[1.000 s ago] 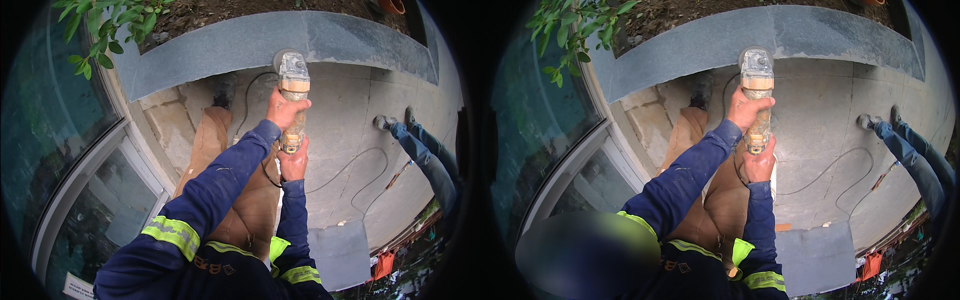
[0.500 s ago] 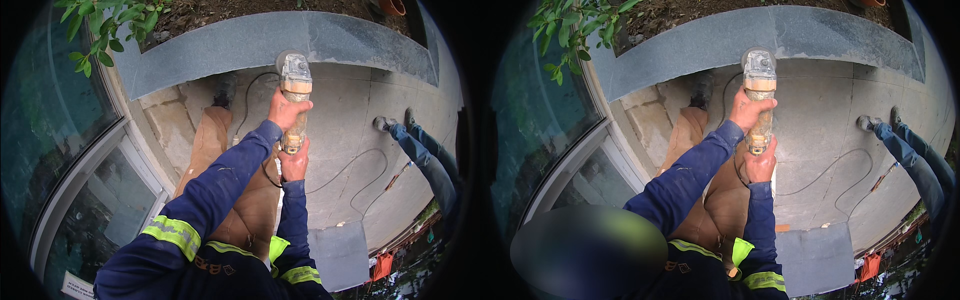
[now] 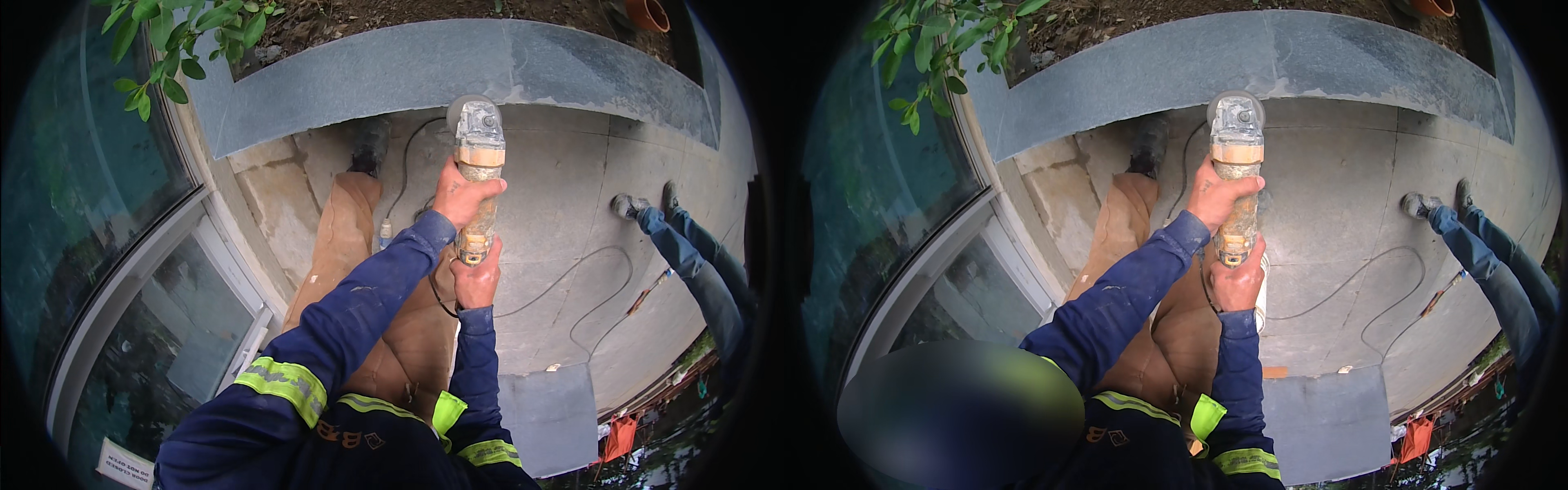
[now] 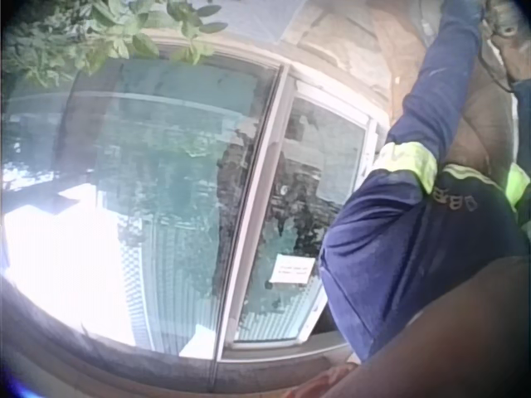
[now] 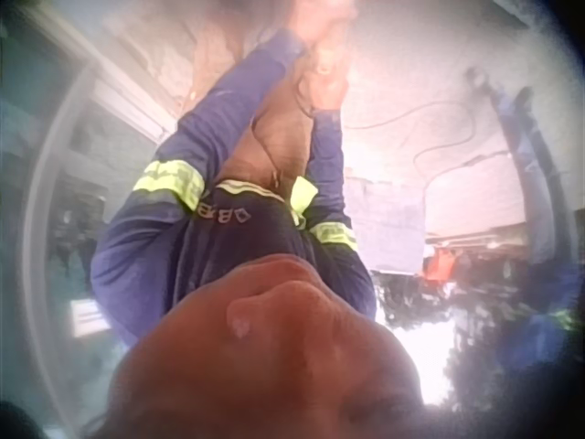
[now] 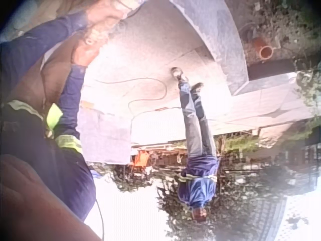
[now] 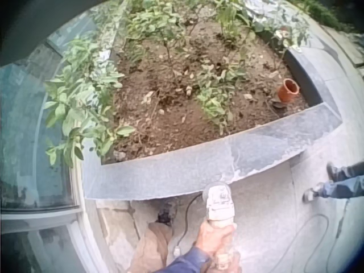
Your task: The person uses an angle grinder to smooth the edge of a curved stone border. The person holds the tool with both hands and moves it along the stone surface, occasionally pausing to wipe the area with a hand.
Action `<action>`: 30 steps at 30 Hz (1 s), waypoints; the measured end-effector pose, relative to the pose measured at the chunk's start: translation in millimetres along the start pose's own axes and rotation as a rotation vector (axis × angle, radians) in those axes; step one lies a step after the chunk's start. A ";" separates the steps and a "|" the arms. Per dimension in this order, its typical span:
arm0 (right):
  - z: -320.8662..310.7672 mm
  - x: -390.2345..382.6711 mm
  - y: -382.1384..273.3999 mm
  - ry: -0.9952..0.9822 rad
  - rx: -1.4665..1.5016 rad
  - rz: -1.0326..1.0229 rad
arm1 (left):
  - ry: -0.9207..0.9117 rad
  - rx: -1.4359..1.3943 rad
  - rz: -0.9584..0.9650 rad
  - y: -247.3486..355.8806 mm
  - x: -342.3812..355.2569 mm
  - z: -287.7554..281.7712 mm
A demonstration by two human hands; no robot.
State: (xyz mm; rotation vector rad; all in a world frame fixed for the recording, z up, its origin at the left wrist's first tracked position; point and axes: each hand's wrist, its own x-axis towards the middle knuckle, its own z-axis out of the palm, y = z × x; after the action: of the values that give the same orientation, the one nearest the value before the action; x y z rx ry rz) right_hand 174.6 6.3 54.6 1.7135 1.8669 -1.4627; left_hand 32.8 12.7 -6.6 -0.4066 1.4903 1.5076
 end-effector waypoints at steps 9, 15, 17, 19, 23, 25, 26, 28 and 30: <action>-3.4 -1.6 -1.6 -0.019 0.021 -0.030 | 0.034 -0.055 0.002 0.6 -7.6 0.1; 1.3 -2.4 4.7 -0.013 0.042 -0.026 | 0.027 0.007 0.011 -11.5 -3.1 -4.1; 5.3 -0.4 5.8 -0.007 0.003 0.002 | 0.001 -0.007 0.002 -7.5 -0.9 -6.7; 4.2 0.8 2.1 -0.003 0.018 -0.015 | -0.002 -0.015 -0.002 -4.1 -2.6 -4.4; 0.1 -0.8 -5.3 -0.034 0.022 0.024 | 0.043 -0.022 0.020 -8.4 -3.3 -6.2; 0.6 -1.7 2.2 -0.037 0.051 -0.010 | 0.054 -0.016 0.019 -9.1 -5.0 -6.2; 0.7 -1.2 4.6 -0.038 0.066 -0.027 | 0.054 -0.008 0.009 -9.6 -6.0 -5.7; 1.7 -1.7 2.7 -0.030 0.064 -0.009 | 0.046 0.003 0.000 -8.7 -6.2 -6.9; 3.3 -1.4 3.2 -0.021 0.050 0.004 | 0.025 0.012 0.000 -8.7 -3.2 -5.7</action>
State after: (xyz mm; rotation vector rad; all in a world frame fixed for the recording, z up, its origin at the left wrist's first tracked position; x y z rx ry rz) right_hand 176.3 2.4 52.4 1.7159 1.8296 -1.5328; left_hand 39.2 4.7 -10.4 -0.4193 1.5179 1.4978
